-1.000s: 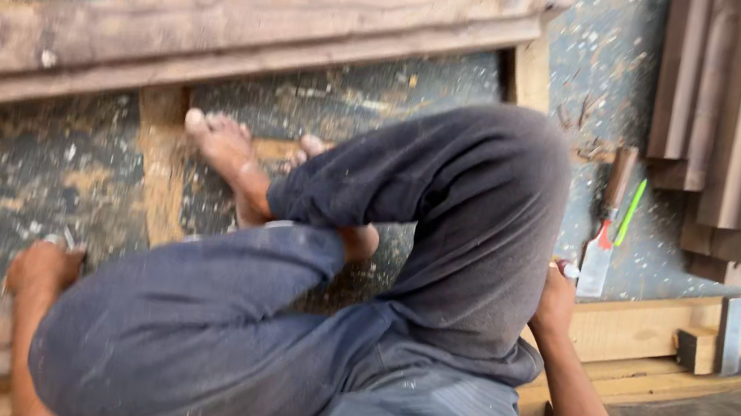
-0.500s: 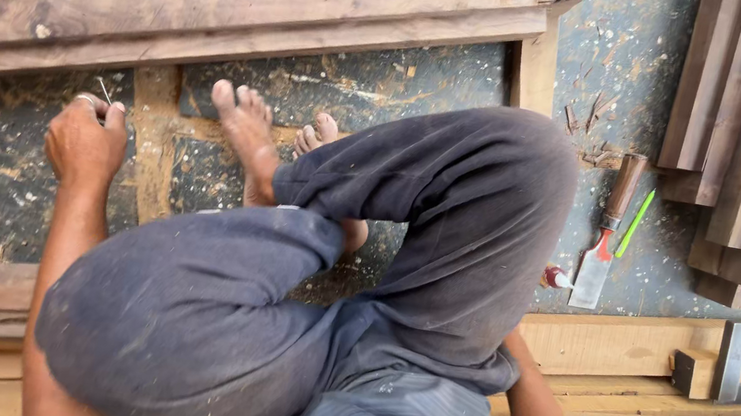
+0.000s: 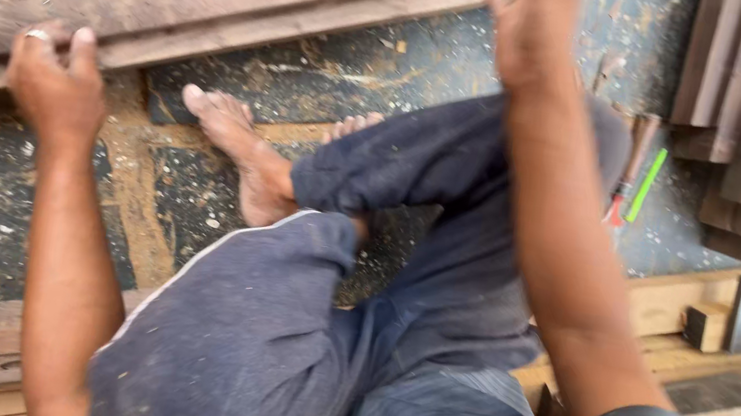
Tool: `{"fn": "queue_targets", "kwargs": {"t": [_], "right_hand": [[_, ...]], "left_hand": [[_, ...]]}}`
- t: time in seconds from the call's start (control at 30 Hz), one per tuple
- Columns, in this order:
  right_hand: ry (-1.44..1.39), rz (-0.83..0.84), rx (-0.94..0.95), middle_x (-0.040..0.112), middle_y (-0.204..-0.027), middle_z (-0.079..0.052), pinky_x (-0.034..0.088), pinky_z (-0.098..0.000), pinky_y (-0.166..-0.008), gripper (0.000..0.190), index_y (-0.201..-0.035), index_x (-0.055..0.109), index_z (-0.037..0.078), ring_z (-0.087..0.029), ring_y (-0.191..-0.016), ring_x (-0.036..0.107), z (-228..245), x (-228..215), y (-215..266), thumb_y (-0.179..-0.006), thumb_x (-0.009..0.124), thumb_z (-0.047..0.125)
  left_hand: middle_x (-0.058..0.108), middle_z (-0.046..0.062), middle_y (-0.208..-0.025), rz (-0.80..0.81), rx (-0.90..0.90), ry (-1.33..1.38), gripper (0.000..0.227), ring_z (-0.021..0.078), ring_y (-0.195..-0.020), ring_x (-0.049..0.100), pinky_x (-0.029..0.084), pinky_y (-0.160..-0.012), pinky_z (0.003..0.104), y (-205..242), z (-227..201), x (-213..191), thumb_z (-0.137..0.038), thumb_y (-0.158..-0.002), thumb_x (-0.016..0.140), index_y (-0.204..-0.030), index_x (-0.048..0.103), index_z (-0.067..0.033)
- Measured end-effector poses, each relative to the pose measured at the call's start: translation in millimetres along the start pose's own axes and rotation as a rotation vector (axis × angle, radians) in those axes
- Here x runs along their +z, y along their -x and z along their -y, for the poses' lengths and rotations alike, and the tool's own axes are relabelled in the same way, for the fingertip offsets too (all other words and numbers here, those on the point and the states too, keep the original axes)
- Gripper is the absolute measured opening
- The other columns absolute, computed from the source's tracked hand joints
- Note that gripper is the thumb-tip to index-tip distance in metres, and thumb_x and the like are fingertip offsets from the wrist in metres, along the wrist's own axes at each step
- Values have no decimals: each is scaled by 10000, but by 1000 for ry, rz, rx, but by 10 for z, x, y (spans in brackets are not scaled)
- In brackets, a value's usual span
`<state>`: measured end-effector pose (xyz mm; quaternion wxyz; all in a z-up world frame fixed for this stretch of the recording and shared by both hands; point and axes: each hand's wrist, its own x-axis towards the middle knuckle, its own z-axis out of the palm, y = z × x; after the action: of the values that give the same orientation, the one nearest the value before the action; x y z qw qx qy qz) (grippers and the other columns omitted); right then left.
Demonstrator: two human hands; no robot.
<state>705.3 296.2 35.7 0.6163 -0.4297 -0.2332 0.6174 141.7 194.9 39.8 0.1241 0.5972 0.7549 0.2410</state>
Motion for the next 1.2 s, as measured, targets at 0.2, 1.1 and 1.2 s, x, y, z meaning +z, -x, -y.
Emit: {"fn": "queue_targets", "kwargs": {"t": [0.2, 1.1, 1.2], "right_hand": [[7, -668, 462, 161, -1657, -219, 284, -606, -1152, 1139, -1643, 170, 198, -414, -1481, 259, -1613, 427, 292, -741, 635, 715], [65, -314, 244, 554, -1468, -373, 527, -435, -1029, 1161, -1529, 401, -145, -392, -1299, 608, -879, 545, -125, -859, 511, 797], [-12, -471, 277, 494, -1483, -283, 444, -454, -1079, 1100, -1534, 344, -2, -362, -1336, 529, -1058, 275, -271, -792, 503, 794]], "left_hand": [[668, 180, -1107, 105, 237, -11, 119, 376, -1089, 648, 490, -951, 503, -799, -252, 524, -109, -1063, 663, -1074, 654, 10], [614, 117, -717, 295, 105, -342, 364, 303, -664, 586, 470, -715, 483, -1645, -582, 888, -347, -1182, 511, -1005, 659, -65], [548, 66, -710, 267, 99, -304, 329, 250, -624, 501, 413, -679, 442, -1550, -525, 973, -293, -1195, 456, -1018, 627, -74]]}}
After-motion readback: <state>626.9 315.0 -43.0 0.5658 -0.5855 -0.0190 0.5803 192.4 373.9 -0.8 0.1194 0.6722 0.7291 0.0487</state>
